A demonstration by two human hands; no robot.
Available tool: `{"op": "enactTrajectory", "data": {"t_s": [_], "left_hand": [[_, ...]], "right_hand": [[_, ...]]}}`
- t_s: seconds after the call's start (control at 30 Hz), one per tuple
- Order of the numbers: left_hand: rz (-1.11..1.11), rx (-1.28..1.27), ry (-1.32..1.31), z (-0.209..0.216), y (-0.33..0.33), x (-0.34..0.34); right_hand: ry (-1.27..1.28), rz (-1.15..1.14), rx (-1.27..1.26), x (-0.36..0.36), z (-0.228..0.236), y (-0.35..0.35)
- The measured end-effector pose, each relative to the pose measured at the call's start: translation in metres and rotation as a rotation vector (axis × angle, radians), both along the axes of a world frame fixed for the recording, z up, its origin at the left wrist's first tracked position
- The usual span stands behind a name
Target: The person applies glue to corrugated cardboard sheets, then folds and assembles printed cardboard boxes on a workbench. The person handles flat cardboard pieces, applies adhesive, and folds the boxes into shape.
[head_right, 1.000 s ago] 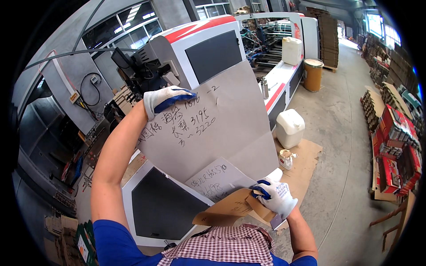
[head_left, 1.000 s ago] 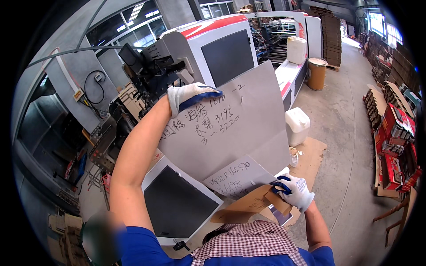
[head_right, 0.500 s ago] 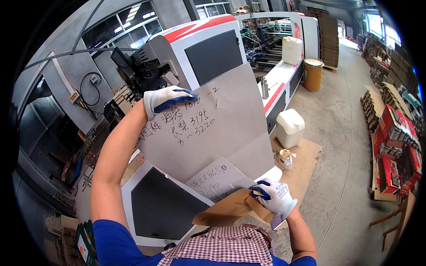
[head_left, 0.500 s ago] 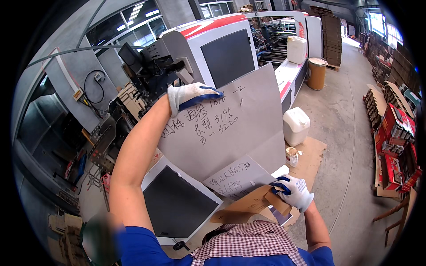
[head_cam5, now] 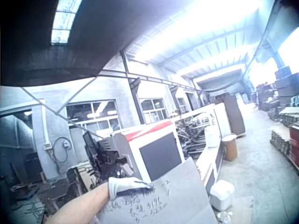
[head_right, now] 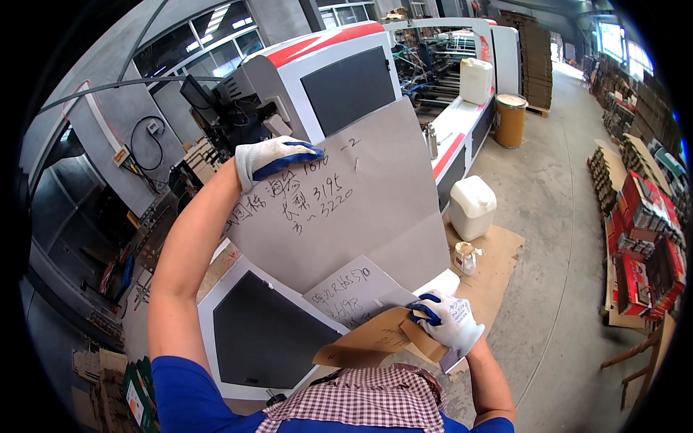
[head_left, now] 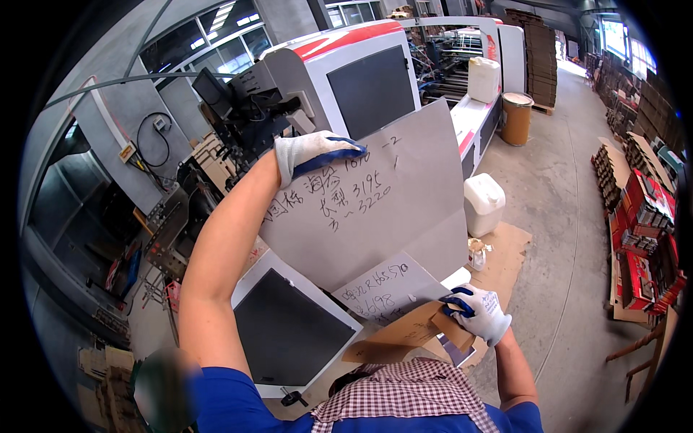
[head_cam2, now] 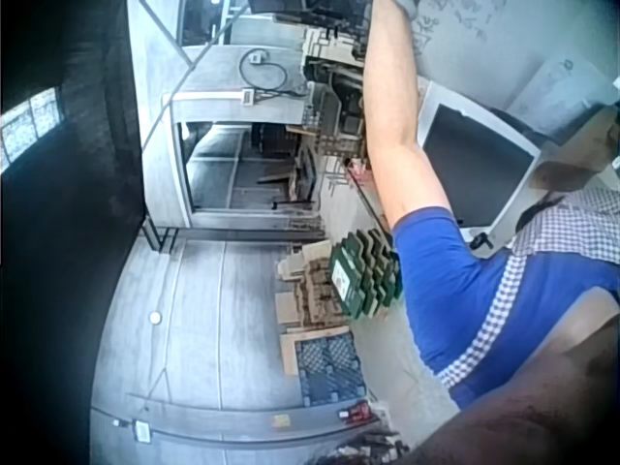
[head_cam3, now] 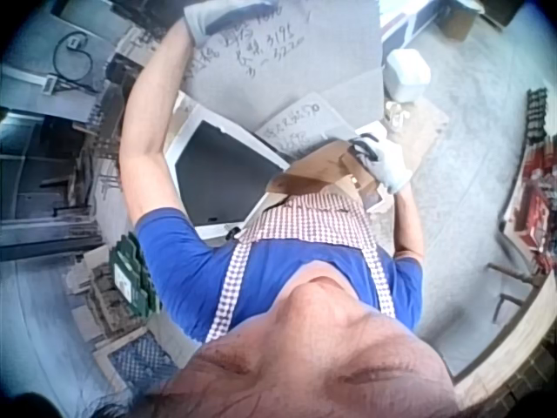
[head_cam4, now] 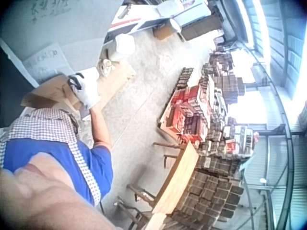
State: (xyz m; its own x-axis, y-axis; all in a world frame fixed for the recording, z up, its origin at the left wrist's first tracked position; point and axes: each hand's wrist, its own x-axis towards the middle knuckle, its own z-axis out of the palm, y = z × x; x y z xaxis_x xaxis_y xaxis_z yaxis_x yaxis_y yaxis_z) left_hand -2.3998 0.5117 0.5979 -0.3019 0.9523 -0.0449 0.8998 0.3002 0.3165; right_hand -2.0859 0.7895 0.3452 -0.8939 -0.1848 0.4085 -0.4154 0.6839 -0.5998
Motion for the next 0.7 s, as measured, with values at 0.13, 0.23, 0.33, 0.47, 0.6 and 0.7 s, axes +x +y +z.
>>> {"op": "enactTrajectory", "data": {"t_s": [0.13, 0.23, 0.33, 0.47, 0.6, 0.7], "left_hand": [[-0.135, -0.011, 0.165, 0.005, -0.004, 0.001], [-0.155, 0.014, 0.201, 0.005, -0.004, 0.002], [0.087, -0.006, -0.089, 0.004, -0.003, 0.008], [0.019, -0.01, -0.007, 0.005, -0.007, 0.002], [0.337, 0.043, -0.262, 0.008, 0.005, 0.015], [0.523, 0.113, -0.435, 0.009, 0.011, 0.023]], "right_hand": [[-0.008, 0.003, 0.011, 0.0, 0.0, 0.0], [-0.009, 0.0, 0.012, 0.0, 0.001, 0.0], [-0.015, -0.002, 0.012, 0.0, -0.001, 0.001], [-0.015, -0.001, 0.015, 0.0, -0.001, 0.0], [-0.015, -0.005, 0.007, 0.001, -0.001, 0.0], [-0.016, -0.001, 0.006, 0.001, -0.003, 0.001]]}}
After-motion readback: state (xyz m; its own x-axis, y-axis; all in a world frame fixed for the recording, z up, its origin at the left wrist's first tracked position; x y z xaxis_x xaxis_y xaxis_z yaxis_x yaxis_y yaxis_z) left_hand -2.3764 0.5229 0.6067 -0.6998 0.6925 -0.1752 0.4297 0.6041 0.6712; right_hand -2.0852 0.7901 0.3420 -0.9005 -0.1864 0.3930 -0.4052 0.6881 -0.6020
